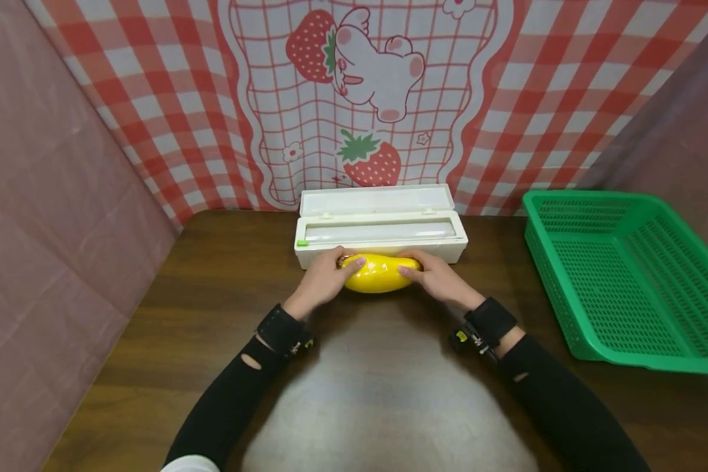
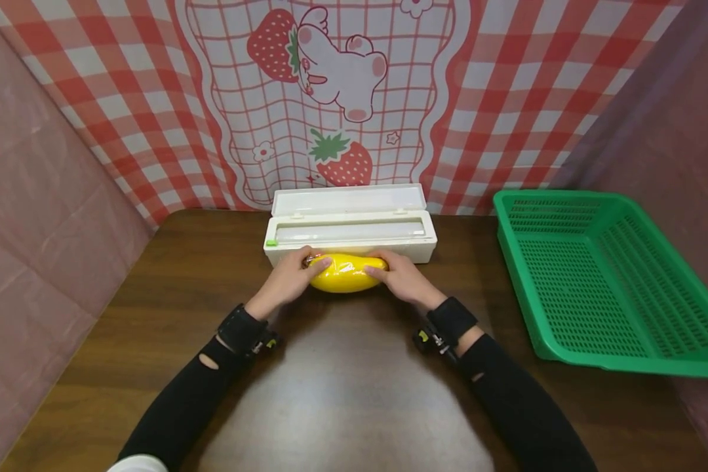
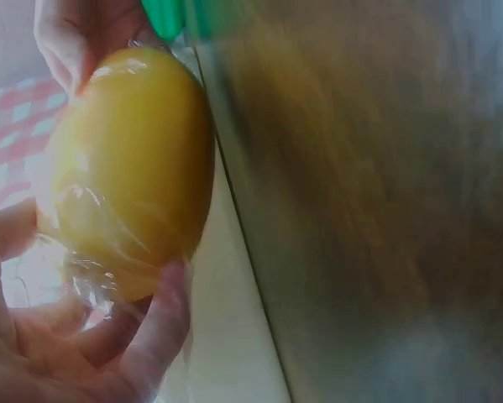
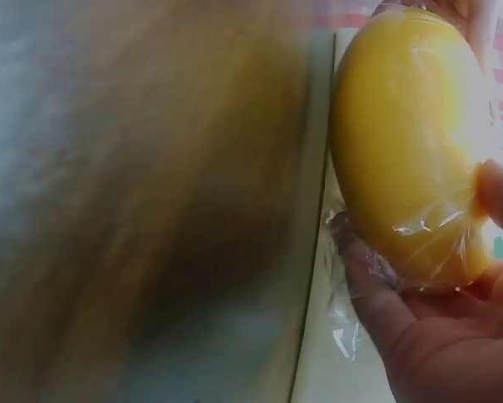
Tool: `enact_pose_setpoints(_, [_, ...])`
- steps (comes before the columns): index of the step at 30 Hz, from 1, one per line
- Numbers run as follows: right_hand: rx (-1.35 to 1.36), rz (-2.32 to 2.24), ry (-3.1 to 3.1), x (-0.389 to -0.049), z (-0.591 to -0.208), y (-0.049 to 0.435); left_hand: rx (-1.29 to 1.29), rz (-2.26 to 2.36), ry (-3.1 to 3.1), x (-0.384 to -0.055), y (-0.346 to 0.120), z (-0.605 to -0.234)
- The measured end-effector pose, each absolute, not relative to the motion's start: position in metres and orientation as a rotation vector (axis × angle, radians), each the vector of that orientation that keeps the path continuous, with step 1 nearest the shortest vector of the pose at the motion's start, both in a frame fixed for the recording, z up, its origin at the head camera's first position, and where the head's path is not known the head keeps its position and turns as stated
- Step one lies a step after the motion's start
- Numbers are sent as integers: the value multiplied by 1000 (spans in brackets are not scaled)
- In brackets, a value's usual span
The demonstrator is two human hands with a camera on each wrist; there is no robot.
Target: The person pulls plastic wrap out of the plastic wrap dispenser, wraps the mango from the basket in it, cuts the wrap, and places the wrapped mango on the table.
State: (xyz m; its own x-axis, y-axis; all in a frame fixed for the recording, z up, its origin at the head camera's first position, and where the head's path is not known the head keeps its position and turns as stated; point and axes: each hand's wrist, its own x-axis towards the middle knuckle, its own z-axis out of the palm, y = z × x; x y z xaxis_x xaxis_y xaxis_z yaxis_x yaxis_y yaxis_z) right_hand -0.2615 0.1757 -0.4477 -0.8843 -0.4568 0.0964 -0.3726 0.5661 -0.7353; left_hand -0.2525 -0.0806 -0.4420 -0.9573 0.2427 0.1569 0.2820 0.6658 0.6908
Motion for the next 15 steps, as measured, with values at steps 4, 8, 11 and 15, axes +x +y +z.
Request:
enact_pose_setpoints(4, [-652,-1186,2704,-264,-445,172,-420,-1178,-2825,-257,-83,-444])
enact_pose_setpoints(8, [-627,-1172,2713,-266,-443,169,-418,-1209,-2799,-261,-85,-447])
enact_pose_setpoints(11, [-588,-1182,2719,-267,-442,166,-373,-1226,-2808,-263,-86,-449])
enact_pose_setpoints(15, [-515,-1201,2713,-268,-444,164,-314,-1236,-2841,-264,-87,-449])
